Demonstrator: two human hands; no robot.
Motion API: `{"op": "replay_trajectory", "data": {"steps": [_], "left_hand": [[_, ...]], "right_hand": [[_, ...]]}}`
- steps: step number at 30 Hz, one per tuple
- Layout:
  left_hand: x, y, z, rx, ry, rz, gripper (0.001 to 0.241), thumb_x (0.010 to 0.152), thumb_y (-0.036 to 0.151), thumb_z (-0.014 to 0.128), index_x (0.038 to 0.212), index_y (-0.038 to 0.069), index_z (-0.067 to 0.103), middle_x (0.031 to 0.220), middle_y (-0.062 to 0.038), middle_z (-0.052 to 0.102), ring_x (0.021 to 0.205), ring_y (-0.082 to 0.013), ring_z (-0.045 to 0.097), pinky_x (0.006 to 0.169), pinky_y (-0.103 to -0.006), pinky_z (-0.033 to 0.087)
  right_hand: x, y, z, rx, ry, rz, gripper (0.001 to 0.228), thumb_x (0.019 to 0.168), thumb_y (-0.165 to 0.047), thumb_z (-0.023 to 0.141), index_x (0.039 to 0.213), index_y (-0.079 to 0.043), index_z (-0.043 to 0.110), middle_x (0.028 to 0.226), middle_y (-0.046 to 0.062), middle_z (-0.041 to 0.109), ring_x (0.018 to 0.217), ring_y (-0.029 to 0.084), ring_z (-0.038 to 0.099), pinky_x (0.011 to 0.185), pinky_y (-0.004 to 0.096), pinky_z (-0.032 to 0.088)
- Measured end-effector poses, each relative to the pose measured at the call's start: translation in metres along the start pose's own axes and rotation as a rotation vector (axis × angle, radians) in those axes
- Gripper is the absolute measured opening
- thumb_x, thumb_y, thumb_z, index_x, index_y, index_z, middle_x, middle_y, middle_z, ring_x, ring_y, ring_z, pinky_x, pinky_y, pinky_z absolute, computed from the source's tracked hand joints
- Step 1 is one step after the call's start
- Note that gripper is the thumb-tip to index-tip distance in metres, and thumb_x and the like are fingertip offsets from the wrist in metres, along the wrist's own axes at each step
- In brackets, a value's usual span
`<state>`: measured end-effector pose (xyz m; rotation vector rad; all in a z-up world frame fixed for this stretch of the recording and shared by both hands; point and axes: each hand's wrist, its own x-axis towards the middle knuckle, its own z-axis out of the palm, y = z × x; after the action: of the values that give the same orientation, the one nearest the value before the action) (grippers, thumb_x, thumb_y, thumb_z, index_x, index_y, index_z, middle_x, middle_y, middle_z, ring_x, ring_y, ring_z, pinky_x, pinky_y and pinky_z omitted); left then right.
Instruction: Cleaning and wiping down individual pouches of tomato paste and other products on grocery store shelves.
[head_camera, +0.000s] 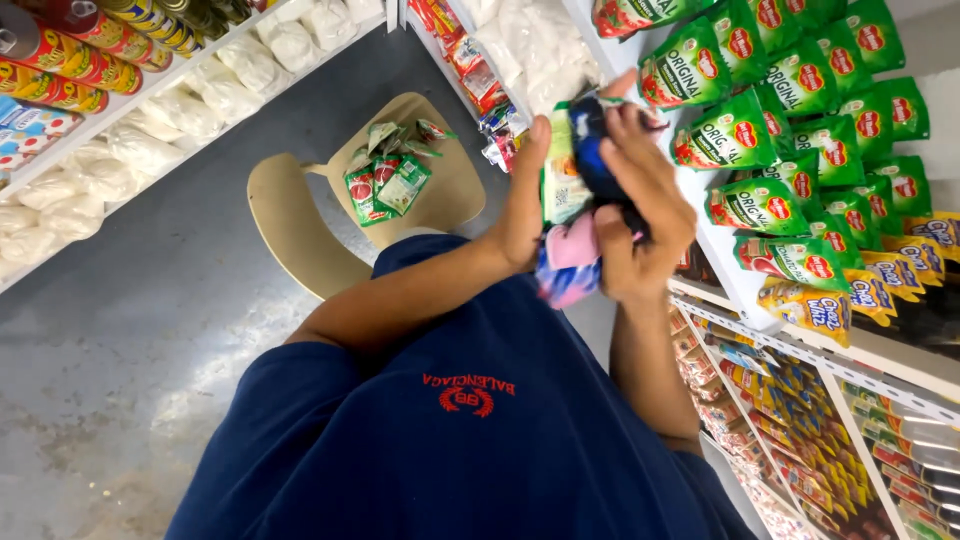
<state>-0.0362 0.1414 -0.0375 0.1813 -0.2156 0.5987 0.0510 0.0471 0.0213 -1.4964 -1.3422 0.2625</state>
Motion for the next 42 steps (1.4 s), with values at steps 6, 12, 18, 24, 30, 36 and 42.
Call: {"op": "replay_trajectory", "data": {"steps": [6,12,18,24,30,36,42], "left_hand": [[0.007,0.024,0.0,0.106,0.153,0.095,0.085,0.105,0.059,0.037,0.169,0.004,0.029,0.174,-0.009,0.034,0.163,-0.0327,0.036,0.144,-0.0569,0.022],[0.009,0.039,0.011,-0.051,0.233,-0.341,0.105,0.08,0.073,0.041,0.169,0.019,0.024,0.161,-0.027,0.044,0.147,-0.0463,0.046,0.111,-0.0531,0.049],[0.003,0.023,0.005,0.031,-0.031,0.056,0.05,0.125,0.04,0.037,0.151,0.001,0.056,0.154,-0.009,0.055,0.138,-0.0174,0.052,0.127,-0.0343,0.032],[0.015,0.051,0.02,-0.455,0.235,-0.309,0.093,0.097,0.058,0.022,0.179,0.016,0.016,0.177,-0.03,0.022,0.159,-0.0575,0.015,0.117,-0.0714,0.027],[0.002,0.031,0.039,-0.06,0.238,-0.316,0.103,0.087,0.06,0.04,0.17,0.0,0.021,0.165,-0.02,0.038,0.133,-0.0322,0.055,0.123,-0.0471,0.041],[0.001,0.041,0.034,-0.074,0.228,-0.174,0.085,0.099,0.062,0.039,0.17,0.018,0.028,0.163,-0.024,0.046,0.121,-0.0235,0.06,0.11,-0.0389,0.049],[0.0,0.04,0.047,-0.086,0.406,-0.311,0.118,0.071,0.07,0.035,0.171,0.009,0.022,0.156,-0.035,0.042,0.139,-0.0444,0.045,0.129,-0.0536,0.032]], "right_hand": [[-0.019,-0.009,0.01,0.081,-0.168,-0.059,0.033,0.075,-0.015,0.061,0.102,-0.003,0.075,0.118,0.016,0.073,0.134,0.036,0.061,0.123,0.05,0.041],[0.001,-0.017,0.002,0.266,-0.268,-0.233,0.027,0.091,-0.028,0.058,0.089,-0.005,0.071,0.09,0.012,0.075,0.097,0.036,0.076,0.105,0.051,0.051],[0.009,-0.032,0.023,-0.262,-0.09,-0.116,0.038,0.092,-0.011,0.06,0.127,0.004,0.069,0.142,0.021,0.06,0.143,0.042,0.052,0.125,0.054,0.039],[-0.009,-0.062,0.023,-0.186,-0.271,-0.264,0.021,0.075,-0.019,0.061,0.084,-0.009,0.077,0.096,0.003,0.078,0.11,0.031,0.069,0.105,0.047,0.039],[0.001,-0.057,0.012,-0.117,0.152,-0.18,0.033,0.097,-0.033,0.055,0.086,-0.004,0.067,0.093,0.014,0.07,0.101,0.035,0.068,0.103,0.048,0.048],[-0.002,-0.041,0.02,-0.124,-0.163,-0.174,0.036,0.083,-0.012,0.06,0.113,0.003,0.073,0.133,0.02,0.064,0.138,0.041,0.053,0.123,0.054,0.04],[0.003,-0.053,0.007,0.047,-0.248,-0.328,0.024,0.083,-0.022,0.055,0.079,-0.006,0.073,0.088,0.011,0.076,0.087,0.031,0.071,0.089,0.045,0.045]]}}
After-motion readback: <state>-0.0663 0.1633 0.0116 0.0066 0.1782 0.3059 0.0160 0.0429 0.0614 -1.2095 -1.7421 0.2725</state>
